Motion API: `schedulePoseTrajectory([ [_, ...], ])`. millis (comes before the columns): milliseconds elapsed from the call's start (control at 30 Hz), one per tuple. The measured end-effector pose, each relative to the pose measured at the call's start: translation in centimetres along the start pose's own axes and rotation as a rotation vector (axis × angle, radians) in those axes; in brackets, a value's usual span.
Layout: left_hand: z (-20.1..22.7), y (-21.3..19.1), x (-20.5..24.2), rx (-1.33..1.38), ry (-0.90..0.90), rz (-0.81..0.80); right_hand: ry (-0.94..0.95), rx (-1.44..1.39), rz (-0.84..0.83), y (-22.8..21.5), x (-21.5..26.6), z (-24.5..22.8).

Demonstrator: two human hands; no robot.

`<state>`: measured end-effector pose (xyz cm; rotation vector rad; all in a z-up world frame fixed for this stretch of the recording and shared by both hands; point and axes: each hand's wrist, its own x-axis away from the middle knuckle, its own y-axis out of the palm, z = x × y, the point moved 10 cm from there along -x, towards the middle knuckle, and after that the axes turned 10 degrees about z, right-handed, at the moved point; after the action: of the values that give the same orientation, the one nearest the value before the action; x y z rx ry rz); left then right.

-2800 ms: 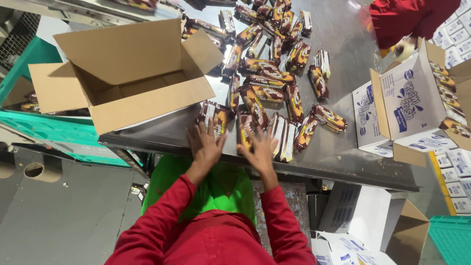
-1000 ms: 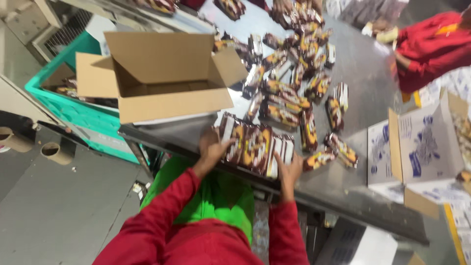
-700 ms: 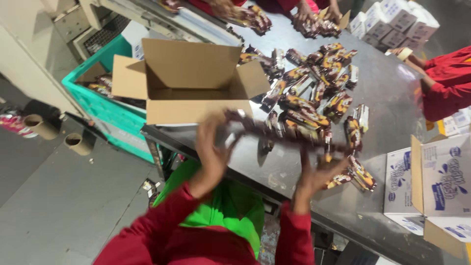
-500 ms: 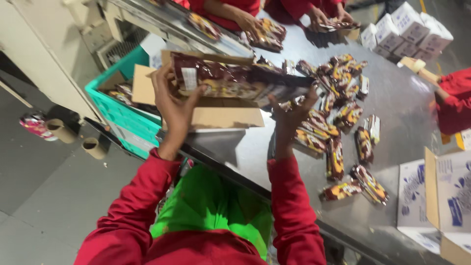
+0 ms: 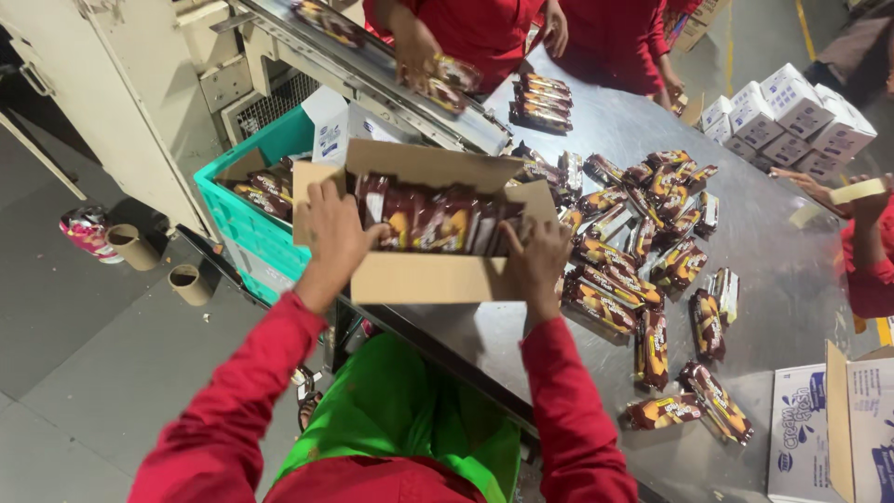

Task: The person packs individually wrapped snack bars from a metal table into cardboard boxes. They arrange the bars in rows and place them into open boxes, repeating the process as more bars arrive on the table.

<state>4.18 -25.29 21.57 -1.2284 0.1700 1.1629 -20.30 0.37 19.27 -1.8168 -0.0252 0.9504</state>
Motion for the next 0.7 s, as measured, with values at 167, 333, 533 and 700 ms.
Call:
schedulePoseTrajectory([
  [167,0.7,1.4,-3.7,-0.170,0.117,-0.020,-0.178,-0.289,0.198,-4.1,-6.1,-2.0],
  [333,0.8,13.1,-3.1,0.063,0.262,-0.554,-0.382,-0.538,-0.402,7.2,-8.4,-6.6],
  [533,-4.2,26.8,2.5,-0.215,0.262,-0.982,-0.454,-0.301,-0.650,24.3,-1.9,-6.7],
  [700,-7.5,30.7,4.0,-0.194,0.219,-1.042,-0.533,-0.475,-0.341,20.8,-1.3,-7.3],
])
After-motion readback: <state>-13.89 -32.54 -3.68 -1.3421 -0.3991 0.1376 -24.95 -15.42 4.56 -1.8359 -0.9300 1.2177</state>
